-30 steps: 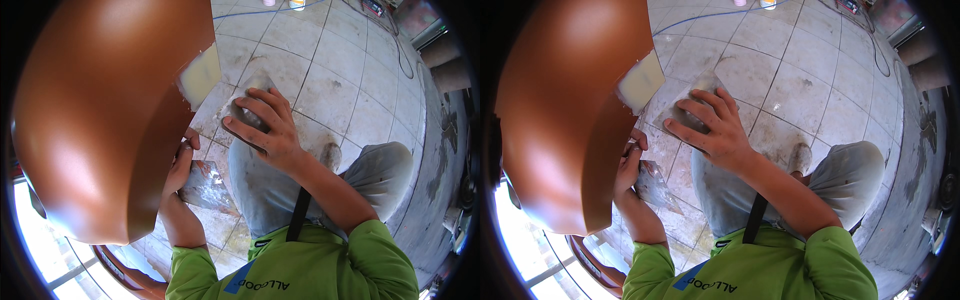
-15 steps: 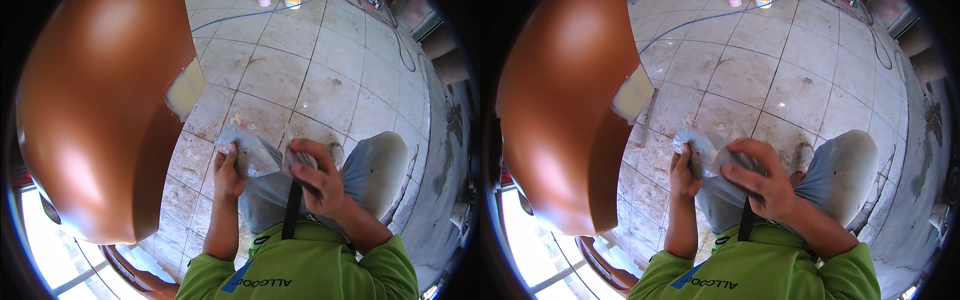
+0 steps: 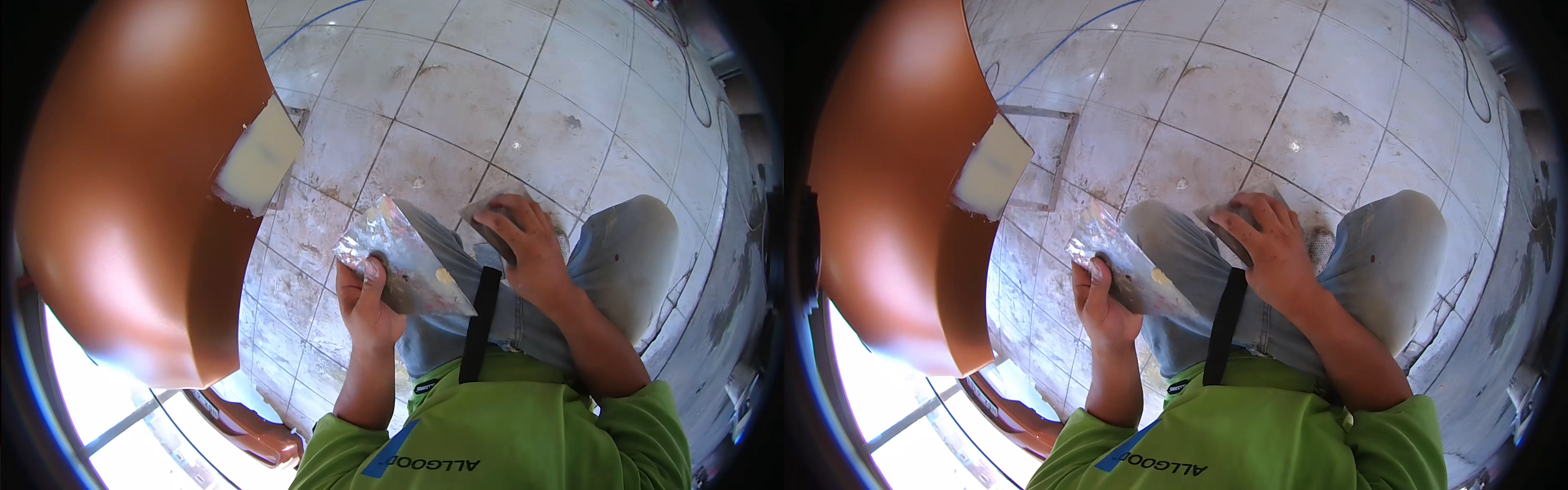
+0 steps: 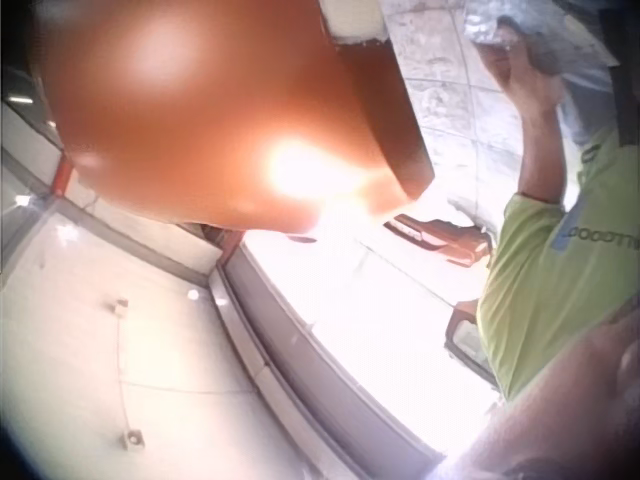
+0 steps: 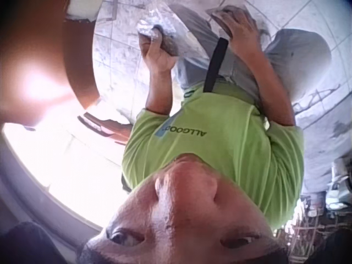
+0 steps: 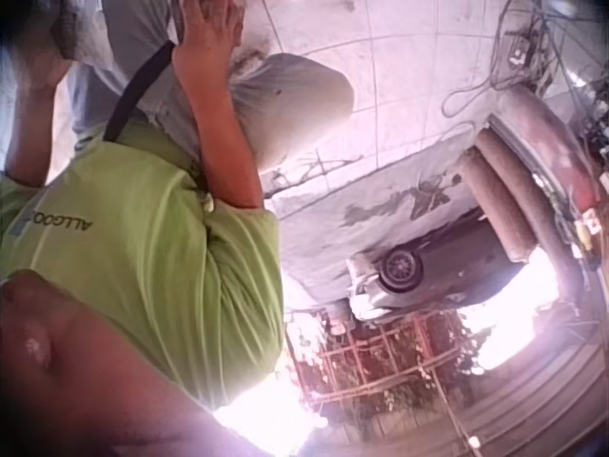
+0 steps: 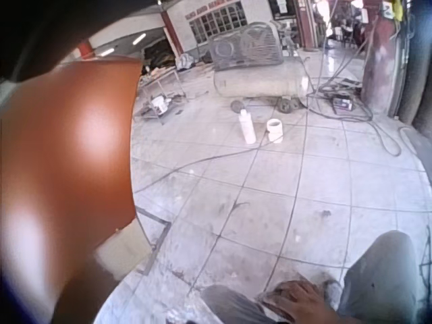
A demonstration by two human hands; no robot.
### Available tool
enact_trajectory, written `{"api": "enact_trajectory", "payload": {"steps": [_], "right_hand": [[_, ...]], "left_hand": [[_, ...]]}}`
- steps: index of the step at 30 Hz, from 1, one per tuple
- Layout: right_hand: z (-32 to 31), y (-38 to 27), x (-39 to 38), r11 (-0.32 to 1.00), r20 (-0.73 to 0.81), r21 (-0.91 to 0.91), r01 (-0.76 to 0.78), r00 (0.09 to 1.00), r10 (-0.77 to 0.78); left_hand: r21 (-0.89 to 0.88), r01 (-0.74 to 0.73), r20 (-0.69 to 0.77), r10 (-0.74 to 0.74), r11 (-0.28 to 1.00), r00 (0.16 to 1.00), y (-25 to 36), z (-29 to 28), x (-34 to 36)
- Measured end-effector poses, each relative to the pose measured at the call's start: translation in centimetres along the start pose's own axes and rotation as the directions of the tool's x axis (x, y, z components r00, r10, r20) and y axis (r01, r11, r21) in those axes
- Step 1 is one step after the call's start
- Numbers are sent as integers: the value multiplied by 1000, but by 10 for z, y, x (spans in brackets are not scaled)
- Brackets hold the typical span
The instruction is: The person mixes body filler on a metal sheet using a putty knife, then applies the filler to a copper-colored car bumper. The person smooths the filler over the bumper surface with the putty knife.
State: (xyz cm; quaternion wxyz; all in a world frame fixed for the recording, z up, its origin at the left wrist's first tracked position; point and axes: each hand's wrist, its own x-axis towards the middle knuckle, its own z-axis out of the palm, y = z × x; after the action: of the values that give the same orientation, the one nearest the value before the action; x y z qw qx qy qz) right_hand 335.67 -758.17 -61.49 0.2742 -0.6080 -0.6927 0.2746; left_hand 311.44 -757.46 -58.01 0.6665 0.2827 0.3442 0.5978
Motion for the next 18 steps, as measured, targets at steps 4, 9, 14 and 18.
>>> {"api": "enact_trajectory", "payload": {"steps": [4,9,14,18], "right_hand": [[-41,-8,38,989,-150,76,124,982,-112],[-62,-10,69,942,-63,200,270,963,-263],[-78,-18,77,822,169,171,543,806,-568],[-90,-5,77,743,234,204,637,706,-669]], "left_hand": [[103,-4,-150,19,995,989,-7,-3,-1],[579,62,-337,170,813,926,-12,25,-11],[939,83,-219,396,333,892,-13,76,-14],[965,99,-216,524,243,824,16,131,-10]]}}
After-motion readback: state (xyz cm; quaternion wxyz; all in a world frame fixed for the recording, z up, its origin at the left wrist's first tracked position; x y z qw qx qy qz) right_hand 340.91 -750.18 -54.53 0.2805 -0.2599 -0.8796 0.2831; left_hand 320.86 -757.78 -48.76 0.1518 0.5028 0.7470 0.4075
